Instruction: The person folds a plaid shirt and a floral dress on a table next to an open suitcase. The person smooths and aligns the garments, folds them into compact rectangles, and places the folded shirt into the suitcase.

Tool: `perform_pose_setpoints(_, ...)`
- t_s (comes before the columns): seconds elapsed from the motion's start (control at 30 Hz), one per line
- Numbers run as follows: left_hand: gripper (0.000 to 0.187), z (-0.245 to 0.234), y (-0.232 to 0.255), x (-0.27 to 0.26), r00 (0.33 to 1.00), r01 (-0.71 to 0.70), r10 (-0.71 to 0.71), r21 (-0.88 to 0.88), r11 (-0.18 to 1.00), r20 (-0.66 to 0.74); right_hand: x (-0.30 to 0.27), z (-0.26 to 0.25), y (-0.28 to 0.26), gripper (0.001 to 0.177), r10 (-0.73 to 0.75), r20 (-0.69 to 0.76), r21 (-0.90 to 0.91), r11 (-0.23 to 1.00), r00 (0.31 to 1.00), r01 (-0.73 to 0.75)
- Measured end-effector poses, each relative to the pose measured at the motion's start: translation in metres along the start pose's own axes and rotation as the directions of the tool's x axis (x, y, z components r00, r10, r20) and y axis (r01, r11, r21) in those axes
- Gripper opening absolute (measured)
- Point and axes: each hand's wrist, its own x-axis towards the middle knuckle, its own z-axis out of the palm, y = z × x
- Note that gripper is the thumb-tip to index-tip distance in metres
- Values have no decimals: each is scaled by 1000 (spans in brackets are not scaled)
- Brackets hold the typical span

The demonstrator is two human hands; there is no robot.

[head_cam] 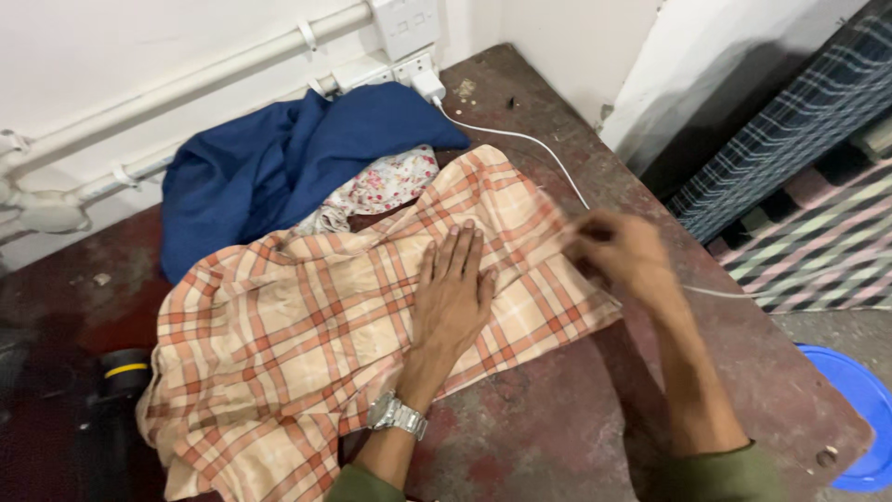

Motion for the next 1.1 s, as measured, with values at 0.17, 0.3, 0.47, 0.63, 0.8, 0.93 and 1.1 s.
perform_pose_setpoints(0.17, 62, -1, 2, 0, 1000, 1, -1, 2, 1000, -15, 11, -14, 18, 33, -109, -176, -121, 989, 978, 88)
perform_pose_setpoints(0.3, 62, -4, 1, 0, 1000, 2, -2, -4, 1000, -10, 13, -7, 23, 34, -229, -164, -168, 965, 959, 202)
perform_pose_setpoints(0.47, 65, -7, 4, 2, 999, 45, -45, -24, 999, -26, 0, -11, 16, 41, -269, -116, -174, 953, 956, 247)
perform_pose_setpoints(0.63, 74, -5, 1, 3, 996, 80, -80, -2, 997, -37, -15, 6, 11, 52, -23, -66, -249, 969, 998, 6)
perform_pose_setpoints(0.8, 74, -2, 0, 1, 997, 71, -70, 11, 997, -39, -6, 14, 23, 54, -43, -13, -189, 981, 999, 40)
perform_pose_setpoints(0.93, 72, -2, -1, -1, 995, 72, -74, -27, 997, -68, -5, 18, 30, 60, 3, 8, -129, 992, 1000, -2)
perform_pose_setpoints(1.1, 73, 0, -1, -2, 995, 71, -72, -14, 997, -76, -14, 18, 22, 77, -51, 133, 153, 988, 990, 30)
